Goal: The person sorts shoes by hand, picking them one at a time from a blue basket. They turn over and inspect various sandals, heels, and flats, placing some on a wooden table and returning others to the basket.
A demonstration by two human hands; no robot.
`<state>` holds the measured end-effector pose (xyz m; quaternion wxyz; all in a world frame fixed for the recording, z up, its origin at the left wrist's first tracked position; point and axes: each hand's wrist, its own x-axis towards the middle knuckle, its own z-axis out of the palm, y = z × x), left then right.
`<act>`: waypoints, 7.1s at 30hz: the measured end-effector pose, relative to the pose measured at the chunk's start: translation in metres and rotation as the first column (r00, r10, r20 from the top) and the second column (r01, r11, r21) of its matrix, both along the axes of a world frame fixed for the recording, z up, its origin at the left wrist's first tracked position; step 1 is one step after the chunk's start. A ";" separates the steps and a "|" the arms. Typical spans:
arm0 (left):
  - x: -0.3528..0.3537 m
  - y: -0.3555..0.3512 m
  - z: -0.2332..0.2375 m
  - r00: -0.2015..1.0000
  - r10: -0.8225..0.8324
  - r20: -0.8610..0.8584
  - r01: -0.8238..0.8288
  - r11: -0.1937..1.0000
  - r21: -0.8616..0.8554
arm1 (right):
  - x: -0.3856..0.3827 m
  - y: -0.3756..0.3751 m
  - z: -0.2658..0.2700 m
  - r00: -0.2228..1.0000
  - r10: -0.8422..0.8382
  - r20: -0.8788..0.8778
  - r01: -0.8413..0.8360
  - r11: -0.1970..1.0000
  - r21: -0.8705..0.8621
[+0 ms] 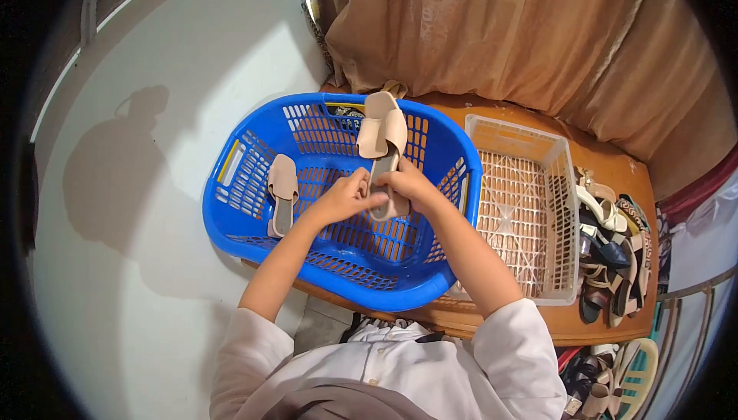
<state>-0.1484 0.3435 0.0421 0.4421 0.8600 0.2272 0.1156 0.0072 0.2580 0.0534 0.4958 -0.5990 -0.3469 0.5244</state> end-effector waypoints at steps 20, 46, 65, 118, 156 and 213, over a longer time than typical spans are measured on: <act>-0.017 0.012 0.019 0.905 0.083 0.418 -0.348 0.711 0.611 | -0.014 -0.003 0.000 0.997 0.080 -0.008 -0.081 0.994 -0.068; -0.018 0.012 0.009 0.931 0.091 0.353 -0.309 0.713 0.630 | -0.007 -0.001 -0.022 0.939 0.160 0.304 -0.189 0.980 0.069; -0.011 0.004 -0.008 0.888 -0.044 0.459 -0.294 0.712 0.637 | -0.033 -0.007 -0.002 0.227 -0.381 0.896 -0.075 0.911 0.406; -0.001 0.001 0.009 0.935 0.351 0.047 -0.342 0.861 0.377 | -0.033 0.008 -0.011 0.434 -0.298 0.850 -0.013 0.942 0.337; 0.003 0.016 -0.025 0.918 0.254 0.303 -0.329 0.916 0.229 | -0.014 0.015 -0.017 0.722 -0.321 0.613 -0.019 0.877 0.481; -0.089 0.130 -0.120 0.133 0.180 -0.975 -0.267 0.953 0.139 | -0.001 0.008 -0.090 0.438 0.627 0.644 0.029 0.706 -0.707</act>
